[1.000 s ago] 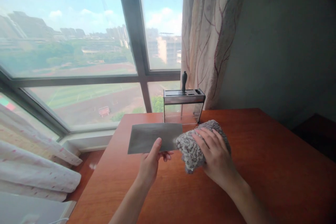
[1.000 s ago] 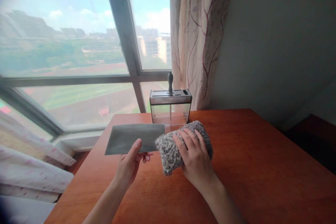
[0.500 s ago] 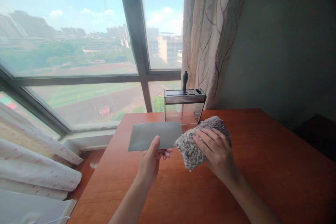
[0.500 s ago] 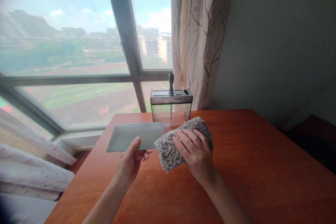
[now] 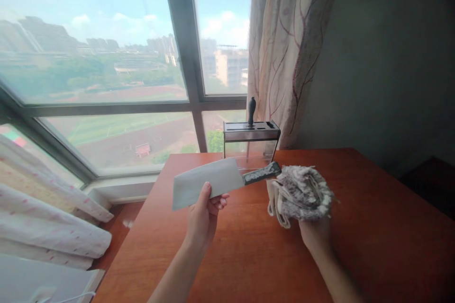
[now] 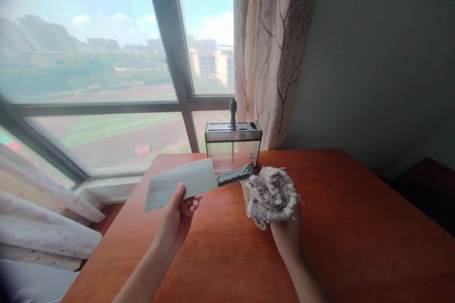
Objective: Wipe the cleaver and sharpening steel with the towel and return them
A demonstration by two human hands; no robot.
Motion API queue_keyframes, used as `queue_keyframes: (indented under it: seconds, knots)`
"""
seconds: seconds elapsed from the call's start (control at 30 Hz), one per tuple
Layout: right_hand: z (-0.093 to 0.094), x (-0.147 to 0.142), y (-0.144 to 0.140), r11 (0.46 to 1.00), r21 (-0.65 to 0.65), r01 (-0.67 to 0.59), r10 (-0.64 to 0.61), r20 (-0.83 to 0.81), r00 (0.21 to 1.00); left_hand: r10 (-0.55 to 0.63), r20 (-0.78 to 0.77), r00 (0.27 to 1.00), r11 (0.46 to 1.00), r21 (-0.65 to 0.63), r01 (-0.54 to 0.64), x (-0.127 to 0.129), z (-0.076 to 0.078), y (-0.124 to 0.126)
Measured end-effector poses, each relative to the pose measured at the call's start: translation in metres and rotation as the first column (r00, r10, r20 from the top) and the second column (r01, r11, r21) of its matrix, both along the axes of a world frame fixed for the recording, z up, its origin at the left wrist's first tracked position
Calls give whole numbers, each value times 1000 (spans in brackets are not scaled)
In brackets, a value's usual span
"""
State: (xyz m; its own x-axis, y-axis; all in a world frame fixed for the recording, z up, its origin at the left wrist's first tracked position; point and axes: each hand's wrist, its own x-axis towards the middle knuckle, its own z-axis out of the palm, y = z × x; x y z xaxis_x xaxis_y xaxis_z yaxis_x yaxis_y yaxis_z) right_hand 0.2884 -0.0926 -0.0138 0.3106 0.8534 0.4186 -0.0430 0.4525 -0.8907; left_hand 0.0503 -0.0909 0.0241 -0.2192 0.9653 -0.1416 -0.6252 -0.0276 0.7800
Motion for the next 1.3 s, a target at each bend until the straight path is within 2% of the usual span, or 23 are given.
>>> queue_keyframes:
  seconds: [0.07, 0.17, 0.27, 0.33, 0.37, 0.43, 0.53, 0.67, 0.8, 0.9, 0.97, 1.1, 1.3]
  knots:
    - [-9, -11, -4, 990, -129, -51, 9, -305, 952, 14, 31, 999, 1000, 23, -15, 3, 0, 0]
    - [-18, -30, -15, 939, -202, -280, 76, -670, 739, -2, 30, 1000, 1000, 21, 1, 9, 0, -2]
    - [-15, -55, -25, 873, -147, -465, 195, -769, 609, -66, -54, 996, 998, -29, 64, 17, -3, -10]
    - [-6, -73, -28, 791, -92, -605, 305, -798, 520, -107, -149, 983, 989, -118, 90, 22, -7, -16]
    - [-1, -81, -28, 764, -78, -640, 337, -798, 500, -111, -197, 974, 983, -164, 79, 25, -9, -19]
    - [7, -94, -25, 789, -68, -610, 320, -803, 503, -65, -276, 959, 980, -197, 9, 29, -13, -24]
    - [13, -105, -16, 837, -108, -536, 217, -834, 507, 28, -330, 944, 986, -145, -80, 33, -14, -25]
    - [12, -109, -7, 807, -187, -560, 112, -883, 456, 69, -397, 915, 991, -80, -109, 36, -13, -21]
    - [15, -110, -5, 775, -195, -601, 83, -911, 403, 101, -441, 892, 990, -47, -136, 35, -18, -17]
    - [22, -106, -3, 769, -164, -618, 114, -916, 385, 91, -372, 924, 992, -53, -119, 29, -24, -15]
    - [26, -101, -1, 775, -154, -613, 142, -903, 406, 109, -289, 951, 994, 9, -111, 24, -27, -14]
    - [30, -83, 5, 832, -145, -536, 143, -877, 458, 132, -222, 966, 983, 154, -99, 16, -25, -13]
    - [33, -63, 8, 892, -134, -432, 89, -885, 458, -78, -339, 938, 989, 90, 115, 20, -20, -13]
